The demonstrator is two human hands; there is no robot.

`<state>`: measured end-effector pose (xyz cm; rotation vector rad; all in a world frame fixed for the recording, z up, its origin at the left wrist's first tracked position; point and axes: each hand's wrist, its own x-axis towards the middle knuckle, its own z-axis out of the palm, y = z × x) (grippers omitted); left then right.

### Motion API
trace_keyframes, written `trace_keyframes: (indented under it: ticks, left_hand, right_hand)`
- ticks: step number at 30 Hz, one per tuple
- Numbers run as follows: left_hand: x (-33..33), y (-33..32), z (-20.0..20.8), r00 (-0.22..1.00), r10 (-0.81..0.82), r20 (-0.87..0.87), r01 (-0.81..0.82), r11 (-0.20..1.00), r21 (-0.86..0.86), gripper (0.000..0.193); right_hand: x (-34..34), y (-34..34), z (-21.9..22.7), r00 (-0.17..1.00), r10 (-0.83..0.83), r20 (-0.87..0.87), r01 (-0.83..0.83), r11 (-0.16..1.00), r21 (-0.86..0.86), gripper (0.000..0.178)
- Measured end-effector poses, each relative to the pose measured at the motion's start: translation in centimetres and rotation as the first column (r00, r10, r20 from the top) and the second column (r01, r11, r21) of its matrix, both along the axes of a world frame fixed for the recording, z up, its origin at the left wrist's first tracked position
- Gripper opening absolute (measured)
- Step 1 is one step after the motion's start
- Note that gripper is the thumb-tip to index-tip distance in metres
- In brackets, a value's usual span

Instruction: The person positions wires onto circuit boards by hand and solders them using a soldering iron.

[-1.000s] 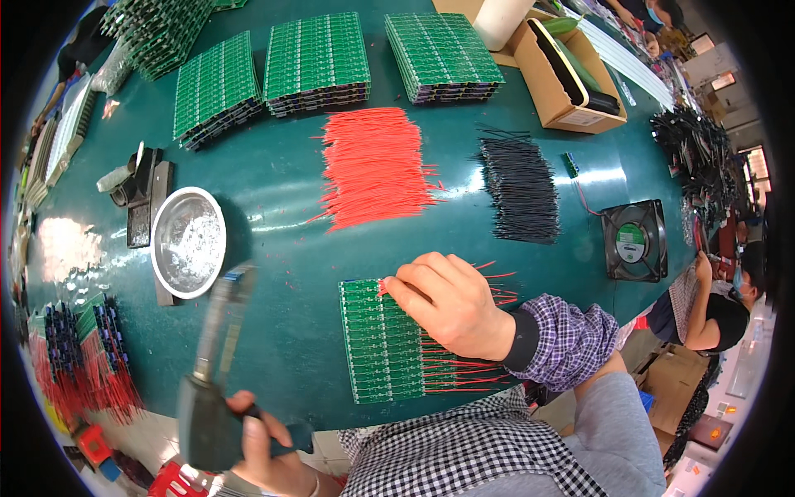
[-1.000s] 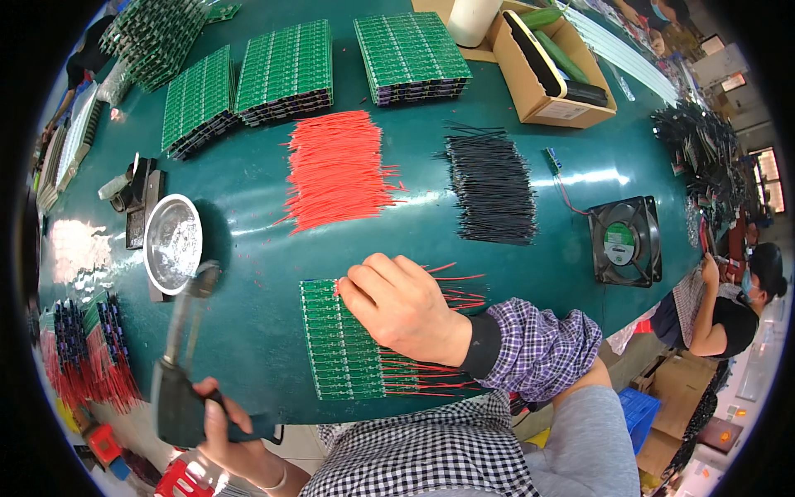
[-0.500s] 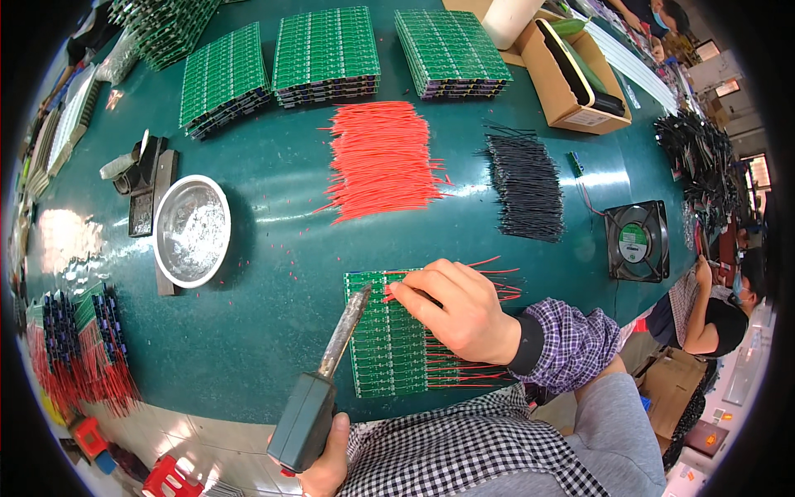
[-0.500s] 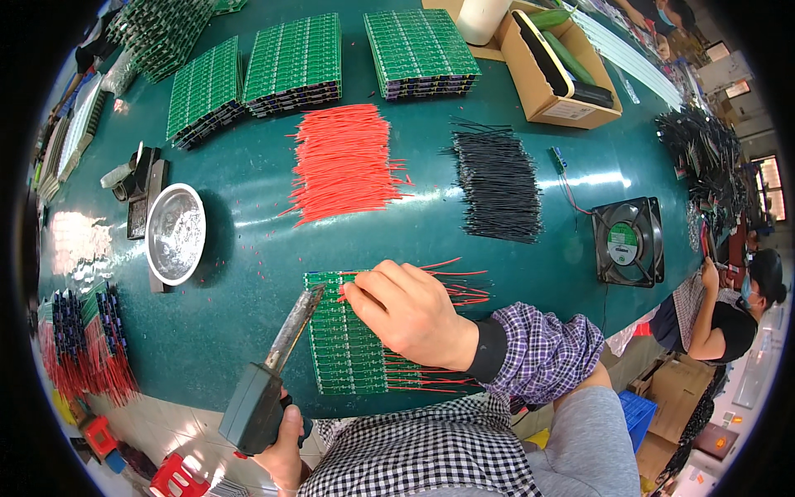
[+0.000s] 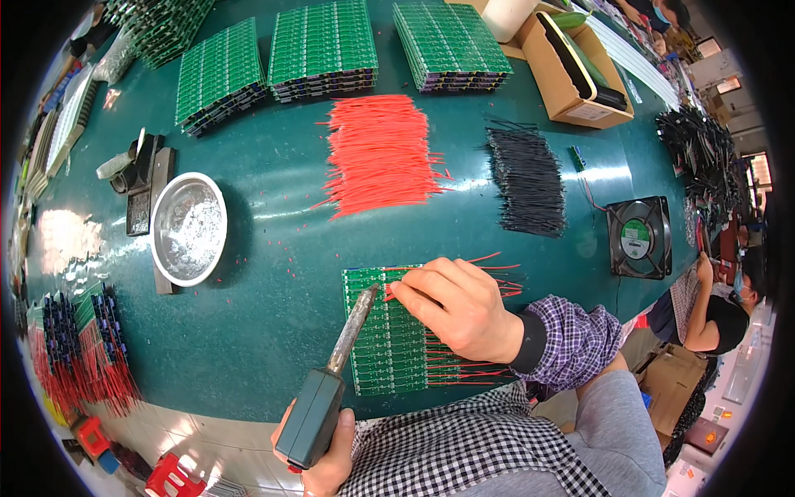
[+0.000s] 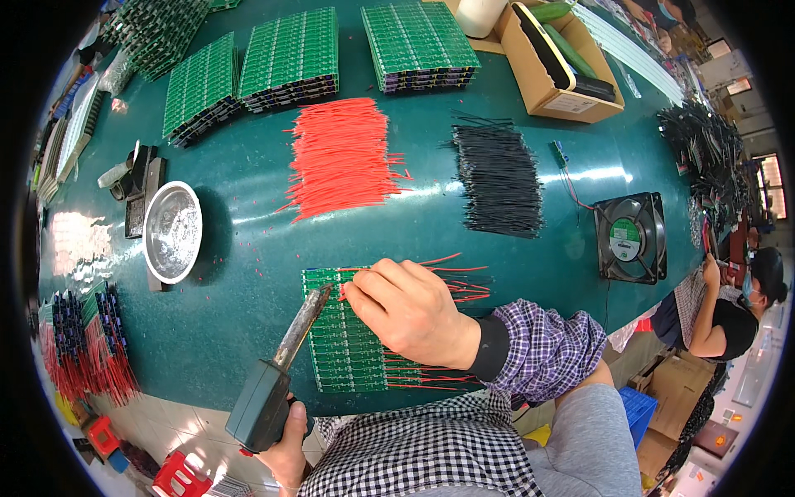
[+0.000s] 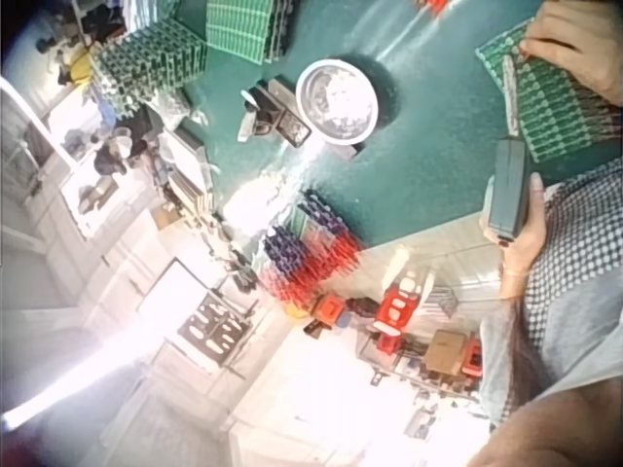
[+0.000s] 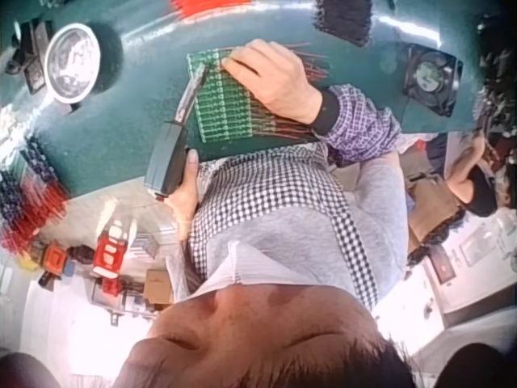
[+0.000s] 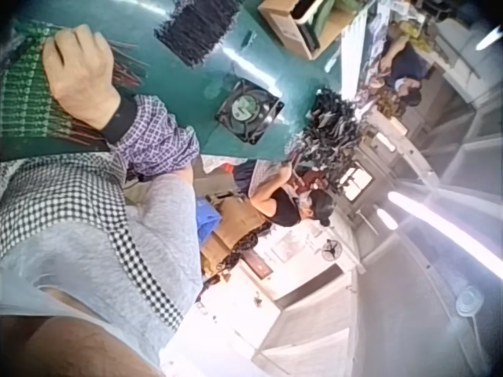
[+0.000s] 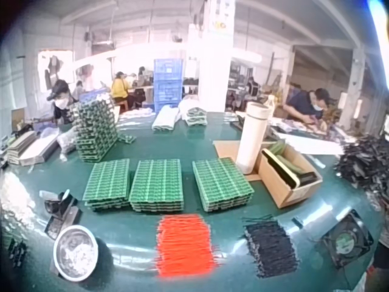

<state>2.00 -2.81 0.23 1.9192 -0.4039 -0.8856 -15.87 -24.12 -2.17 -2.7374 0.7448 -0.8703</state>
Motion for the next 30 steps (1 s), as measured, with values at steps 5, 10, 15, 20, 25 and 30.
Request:
trace_keyframes:
  ticks: [5,10,15,20,25,30]
  left_hand:
    - [-0.1,0.1,-0.3,0.998,-0.012,0.055,0.016,0.998,-0.056,0.033]
    - [-0.1,-0.4,0.1,1.000,0.018,0.008,-0.017,0.999,-0.049,0.035]
    - [-0.1,-1.0,0.4,1.000,0.001,0.025,0.000,0.997,-0.075,0.036]
    - [-0.3,-1.6,0.5,0.999,0.027,0.036,-0.024,0.997,-0.077,0.039]
    - [-0.1,-1.2,0.2,0.999,0.014,0.044,-0.011,0.997,-0.076,0.039]
    - [0.1,-1.0,0.4,1.000,-0.001,0.026,0.003,0.999,-0.044,0.039]
  right_hand:
    - [0.0,0.0,0.0,1.000,0.000,0.007,0.000,1.000,0.004,0.025]
    - [0.0,0.0,0.0,1.000,-0.015,0.002,0.015,1.000,0.019,0.028]
    - [0.0,-0.1,0.0,1.000,-0.017,0.004,0.017,1.000,0.024,0.028]
    - [0.1,-0.1,0.1,1.000,-0.020,0.004,0.020,0.999,0.029,0.029]
    - [0.1,-0.3,0.1,1.000,-0.007,0.004,0.007,1.000,0.008,0.021]
    - [0.0,-0.2,0.0,1.000,-0.006,0.018,0.005,1.000,0.019,0.022]
